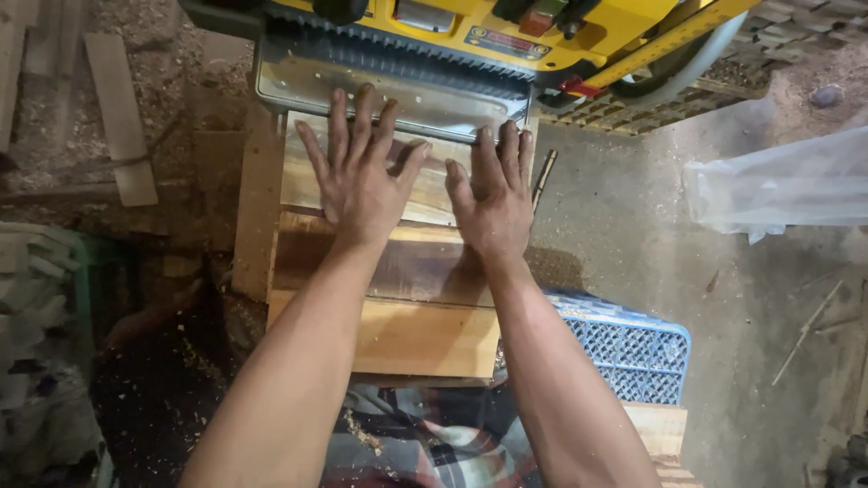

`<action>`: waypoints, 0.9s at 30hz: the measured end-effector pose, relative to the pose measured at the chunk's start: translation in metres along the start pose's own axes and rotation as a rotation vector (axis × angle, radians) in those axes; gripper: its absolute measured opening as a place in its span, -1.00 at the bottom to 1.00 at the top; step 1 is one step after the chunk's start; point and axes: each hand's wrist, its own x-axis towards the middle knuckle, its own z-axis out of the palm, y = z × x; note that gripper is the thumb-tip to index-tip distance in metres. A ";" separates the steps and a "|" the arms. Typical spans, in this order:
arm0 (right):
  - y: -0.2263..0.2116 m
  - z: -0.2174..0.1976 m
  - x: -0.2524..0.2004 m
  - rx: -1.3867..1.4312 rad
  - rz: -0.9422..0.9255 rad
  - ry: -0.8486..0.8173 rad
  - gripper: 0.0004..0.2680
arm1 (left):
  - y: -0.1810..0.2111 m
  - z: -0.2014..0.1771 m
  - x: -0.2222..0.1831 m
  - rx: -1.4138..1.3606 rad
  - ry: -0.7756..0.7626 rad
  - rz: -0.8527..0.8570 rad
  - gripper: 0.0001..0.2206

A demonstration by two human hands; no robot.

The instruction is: Feeding wood planks into a thickness planer to smooth and level the surfaces.

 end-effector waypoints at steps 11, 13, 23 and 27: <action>0.004 0.003 -0.003 0.022 -0.013 0.005 -0.52 | -0.001 0.001 0.000 0.161 -0.141 -0.049 -0.27; 0.004 0.003 -0.002 0.020 -0.010 0.000 -0.52 | 0.000 -0.001 -0.001 0.182 -0.147 -0.045 -0.27; 0.006 0.004 -0.004 0.021 0.005 -0.022 -0.51 | -0.003 0.005 -0.003 0.079 -0.001 0.007 -0.29; -0.003 -0.004 -0.001 0.050 0.068 -0.054 -0.37 | 0.011 -0.020 0.007 0.291 -0.378 -0.081 -0.18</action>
